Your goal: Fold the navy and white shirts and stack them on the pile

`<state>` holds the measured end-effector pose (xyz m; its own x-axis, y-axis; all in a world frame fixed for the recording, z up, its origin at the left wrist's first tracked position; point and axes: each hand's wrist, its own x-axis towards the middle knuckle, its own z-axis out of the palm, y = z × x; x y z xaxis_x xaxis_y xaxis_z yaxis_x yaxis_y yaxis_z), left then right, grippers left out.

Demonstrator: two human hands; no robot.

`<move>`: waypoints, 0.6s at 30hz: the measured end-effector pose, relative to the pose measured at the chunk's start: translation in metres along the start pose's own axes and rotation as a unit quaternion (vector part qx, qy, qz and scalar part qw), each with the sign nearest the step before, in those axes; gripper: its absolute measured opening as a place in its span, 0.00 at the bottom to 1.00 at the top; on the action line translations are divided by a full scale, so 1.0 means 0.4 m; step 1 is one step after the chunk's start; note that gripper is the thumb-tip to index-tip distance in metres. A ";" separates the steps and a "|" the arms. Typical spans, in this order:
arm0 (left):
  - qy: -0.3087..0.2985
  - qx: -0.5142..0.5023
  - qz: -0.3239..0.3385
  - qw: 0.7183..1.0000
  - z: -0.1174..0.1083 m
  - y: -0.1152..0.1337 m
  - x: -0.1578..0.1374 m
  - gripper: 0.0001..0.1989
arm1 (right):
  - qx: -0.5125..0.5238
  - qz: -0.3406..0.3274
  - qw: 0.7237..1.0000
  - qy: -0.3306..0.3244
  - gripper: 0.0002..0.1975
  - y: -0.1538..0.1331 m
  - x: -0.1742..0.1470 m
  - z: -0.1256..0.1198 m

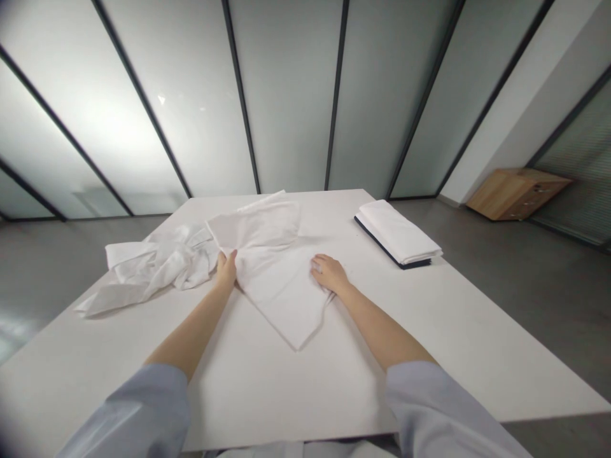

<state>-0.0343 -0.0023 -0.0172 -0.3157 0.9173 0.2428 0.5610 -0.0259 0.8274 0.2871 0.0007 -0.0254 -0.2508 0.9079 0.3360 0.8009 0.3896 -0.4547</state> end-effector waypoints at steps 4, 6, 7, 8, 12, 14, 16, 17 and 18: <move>0.114 0.156 0.073 0.978 -0.015 0.022 -0.029 0.38 | -0.108 0.034 0.993 -0.031 0.18 -0.015 -0.003 -0.003; 0.062 0.219 0.112 0.967 -0.012 0.037 -0.044 0.33 | -0.136 0.052 0.989 -0.028 0.19 -0.020 -0.003 -0.010; 0.011 0.247 0.125 0.961 -0.008 0.042 -0.050 0.30 | -0.148 0.059 0.987 -0.028 0.18 -0.022 -0.002 -0.015; -0.047 0.272 0.133 0.952 -0.003 0.045 -0.055 0.28 | -0.158 0.069 0.985 -0.029 0.18 -0.022 0.000 -0.019; -0.170 0.331 0.147 0.916 0.016 0.043 -0.061 0.26 | -0.167 0.116 0.978 -0.049 0.15 -0.019 0.007 -0.031; -0.170 0.344 0.150 0.911 0.018 0.040 -0.059 0.27 | -0.155 0.133 0.977 -0.062 0.13 -0.016 0.009 -0.031; -0.171 0.351 0.152 0.908 0.017 0.039 -0.057 0.28 | -0.150 0.135 0.978 -0.060 0.12 -0.011 0.009 -0.026; -0.172 0.354 0.153 0.907 0.017 0.039 -0.057 0.28 | -0.151 0.132 0.978 -0.053 0.11 -0.009 0.008 -0.023; -0.172 0.356 0.154 0.906 0.016 0.038 -0.057 0.28 | -0.150 0.128 0.979 -0.041 0.10 -0.006 0.007 -0.020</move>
<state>-0.0136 -0.0208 -0.0133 0.1272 0.9829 0.1334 0.9717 -0.1505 0.1820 0.2888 0.0012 -0.0169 -0.0544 0.9841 0.1690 0.9641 0.0958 -0.2476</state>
